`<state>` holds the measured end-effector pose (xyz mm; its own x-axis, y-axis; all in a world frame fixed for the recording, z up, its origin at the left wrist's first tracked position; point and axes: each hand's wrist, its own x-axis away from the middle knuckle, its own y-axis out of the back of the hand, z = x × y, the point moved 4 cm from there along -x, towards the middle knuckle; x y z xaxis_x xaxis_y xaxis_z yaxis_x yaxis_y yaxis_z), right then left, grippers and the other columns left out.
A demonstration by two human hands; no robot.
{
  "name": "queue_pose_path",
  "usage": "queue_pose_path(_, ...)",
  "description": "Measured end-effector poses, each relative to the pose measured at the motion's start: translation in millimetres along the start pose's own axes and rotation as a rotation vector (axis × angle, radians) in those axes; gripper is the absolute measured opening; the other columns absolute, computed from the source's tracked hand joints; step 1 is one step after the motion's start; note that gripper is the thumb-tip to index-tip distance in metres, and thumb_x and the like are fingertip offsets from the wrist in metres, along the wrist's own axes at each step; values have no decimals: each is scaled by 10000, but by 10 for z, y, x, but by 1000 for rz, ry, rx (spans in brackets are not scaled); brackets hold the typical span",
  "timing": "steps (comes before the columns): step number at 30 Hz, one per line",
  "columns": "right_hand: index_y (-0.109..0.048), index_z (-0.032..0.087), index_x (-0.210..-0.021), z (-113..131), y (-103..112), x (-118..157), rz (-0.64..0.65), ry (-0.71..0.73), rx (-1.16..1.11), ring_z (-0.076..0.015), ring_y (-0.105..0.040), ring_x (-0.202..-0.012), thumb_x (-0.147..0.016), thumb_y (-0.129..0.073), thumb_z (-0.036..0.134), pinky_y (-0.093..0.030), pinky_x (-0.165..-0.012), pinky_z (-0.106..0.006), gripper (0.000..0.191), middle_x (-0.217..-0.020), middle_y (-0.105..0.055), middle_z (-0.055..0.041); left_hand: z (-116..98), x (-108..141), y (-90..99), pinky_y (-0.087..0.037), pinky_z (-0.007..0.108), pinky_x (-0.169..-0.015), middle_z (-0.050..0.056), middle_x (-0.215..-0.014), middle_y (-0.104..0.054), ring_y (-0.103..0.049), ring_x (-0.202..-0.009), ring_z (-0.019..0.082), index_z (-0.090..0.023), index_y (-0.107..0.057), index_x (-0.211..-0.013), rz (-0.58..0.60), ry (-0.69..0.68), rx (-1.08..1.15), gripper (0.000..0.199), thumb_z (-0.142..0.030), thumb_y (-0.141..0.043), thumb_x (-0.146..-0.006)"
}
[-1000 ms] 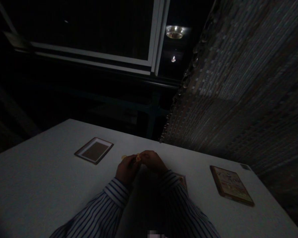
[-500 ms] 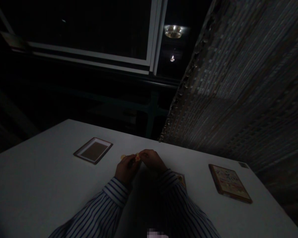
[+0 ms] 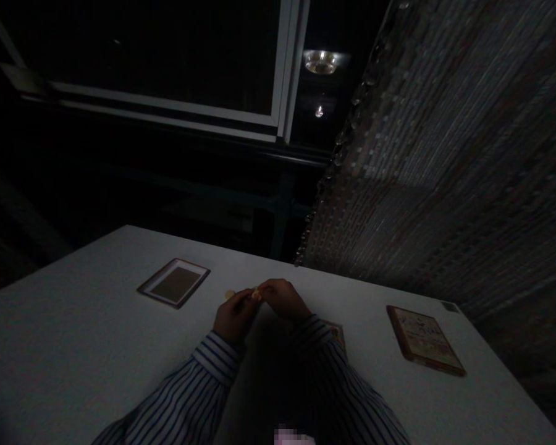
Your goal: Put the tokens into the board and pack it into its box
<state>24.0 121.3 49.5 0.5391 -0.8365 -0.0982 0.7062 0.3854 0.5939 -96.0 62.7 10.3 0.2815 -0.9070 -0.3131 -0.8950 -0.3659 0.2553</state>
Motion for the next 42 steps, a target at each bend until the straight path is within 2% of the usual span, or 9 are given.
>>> queue_pose_path(4, -661, 150, -797, 67, 14, 10, 0, 5, 37, -149, -607, -733, -742, -482, 234, -458, -669, -246, 205, -775, -675, -38, -13, 3, 9, -485, 220, -545, 43, -779, -670, -593, -620, 124, -165, -641, -904, -25, 17, 28, 325, -419, -536, -731)
queue_pose_path(12, -668, 158, -812, 127, 65, 64, -9, 38, 97, -148, -607, -740, -756, -468, 250, -447, -684, -245, 227, -792, -676, -36, -66, 1, 51, -495, 241, -641, 48, -809, -677, -610, -699, 139, -169, -654, -847, -66, 37, 89, 293, -411, -561, -710)
queue_pose_path(20, -665, 168, -860, 169, 242, 202, -50, 51, 173, -157, -603, -791, -764, -464, 253, -438, -721, -258, 238, -841, -676, -39, -52, 27, 20, -503, 232, -583, 50, -738, -675, -603, -637, 134, -148, -662, -828, -112, 32, 139, 338, -441, -588, -676)
queue_pose_path(27, -663, 159, -880, 216, 419, 379, -88, 55, 193, -160, -603, -804, -765, -464, 248, -439, -732, -261, 247, -868, -676, -49, -126, 64, -4, -526, 295, -704, 86, -841, -687, -639, -756, 178, -127, -656, -832, -67, 96, 249, 328, -393, -636, -640)
queue_pose_path(31, -665, 161, -874, 192, 506, 466, -110, 69, 200, -162, -603, -800, -762, -467, 245, -441, -726, -262, 243, -866, -676, -50, -170, 109, -53, -511, 322, -771, 97, -833, -687, -638, -794, 195, -110, -655, -807, -71, 189, 364, 326, -354, -678, -592)
queue_pose_path(35, -666, 163, -867, 123, 571, 540, -135, 60, 197, -159, -603, -786, -758, -469, 243, -444, -706, -256, 239, -854, -676, -45, -204, 176, -126, -528, 327, -718, 78, -726, -687, -641, -724, 199, -110, -666, -768, -70, 257, 416, 319, -331, -711, -542)
queue_pose_path(39, -662, 160, -872, 43, 597, 617, -144, 30, 166, -155, -606, -750, -757, -474, 254, -449, -673, -251, 240, -828, -677, -42, -253, 248, -169, -532, 315, -693, 73, -706, -683, -638, -684, 181, -96, -661, -783, -75, 288, 482, 316, -302, -704, -547)
queue_pose_path(42, -663, 161, -871, -9, 601, 670, -147, 15, 151, -159, -607, -756, -756, -477, 257, -451, -680, -254, 239, -841, -677, -46, -306, 281, -190, -528, 313, -690, 82, -711, -686, -639, -675, 181, -86, -659, -788, -18, 284, 473, 310, -290, -694, -557)
